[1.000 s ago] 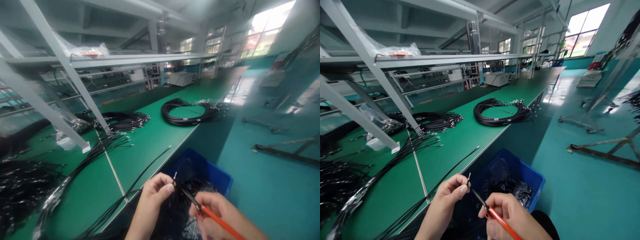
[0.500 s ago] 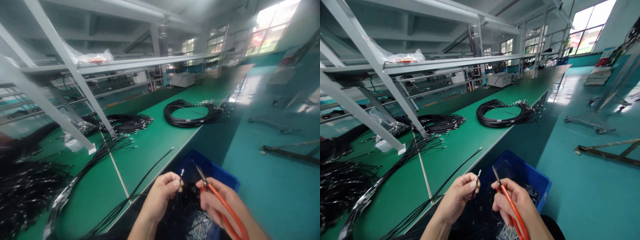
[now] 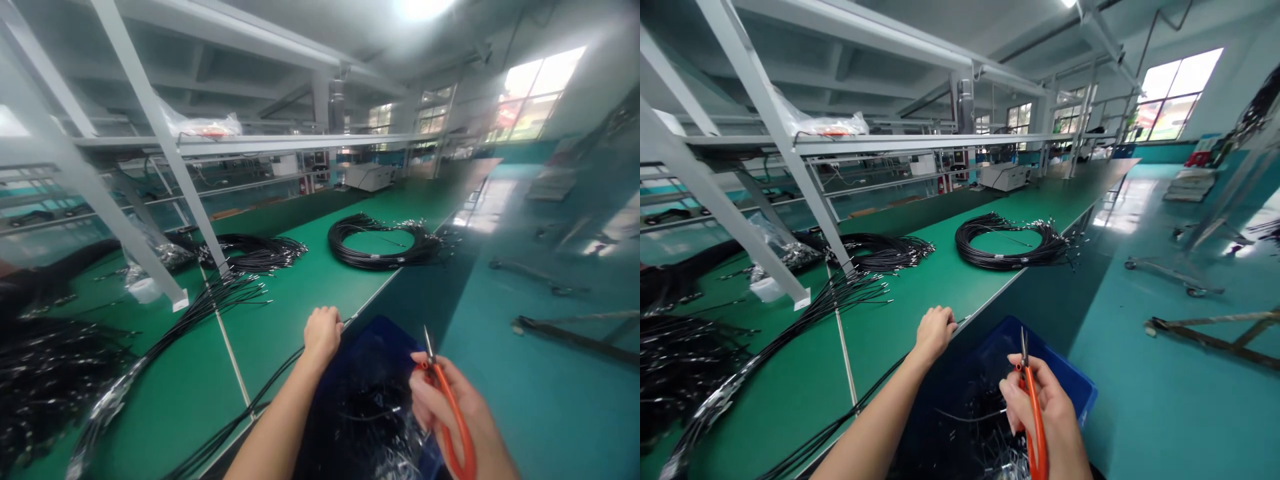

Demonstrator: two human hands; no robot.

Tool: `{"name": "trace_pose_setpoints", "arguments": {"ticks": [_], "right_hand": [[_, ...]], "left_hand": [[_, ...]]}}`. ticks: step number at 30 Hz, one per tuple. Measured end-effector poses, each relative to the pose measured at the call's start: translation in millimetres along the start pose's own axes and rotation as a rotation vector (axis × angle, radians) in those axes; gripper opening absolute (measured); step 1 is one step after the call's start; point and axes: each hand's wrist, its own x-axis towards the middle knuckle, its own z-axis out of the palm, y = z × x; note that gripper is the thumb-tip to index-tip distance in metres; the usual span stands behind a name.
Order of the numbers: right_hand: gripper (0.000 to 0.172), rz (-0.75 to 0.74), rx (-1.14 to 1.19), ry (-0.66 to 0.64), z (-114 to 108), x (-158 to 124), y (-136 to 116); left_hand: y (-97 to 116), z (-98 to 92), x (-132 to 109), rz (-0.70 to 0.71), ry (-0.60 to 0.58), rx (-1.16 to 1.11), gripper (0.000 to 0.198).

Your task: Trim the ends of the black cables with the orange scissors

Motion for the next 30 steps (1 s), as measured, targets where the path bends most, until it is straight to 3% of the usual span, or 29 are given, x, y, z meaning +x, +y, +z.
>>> {"name": "trace_pose_setpoints", "arguments": {"ticks": [2, 7, 11, 16, 30], "right_hand": [[0.039, -0.028, -0.015, 0.015, 2.8, 1.8, 1.9], [0.036, -0.051, -0.005, 0.033, 16.0, -0.9, 6.5], [0.038, -0.091, 0.039, 0.039, 27.4, -10.6, 6.3], [0.037, -0.098, 0.104, 0.003, 31.6, -21.0, 2.3], [0.035, -0.031, 0.088, -0.005, 28.9, -16.8, 7.8]], "left_hand": [[10.8, -10.3, -18.7, 0.079, 0.005, -0.024, 0.010], [34.3, -37.6, -83.5, 0.276, -0.014, -0.211, 0.011], [38.0, -35.0, -115.2, 0.246, -0.118, -0.487, 0.015], [36.1, -23.4, -125.5, 0.180, -0.255, -0.691, 0.016], [35.3, -17.4, -131.3, 0.145, -0.188, -0.522, 0.017]]}}
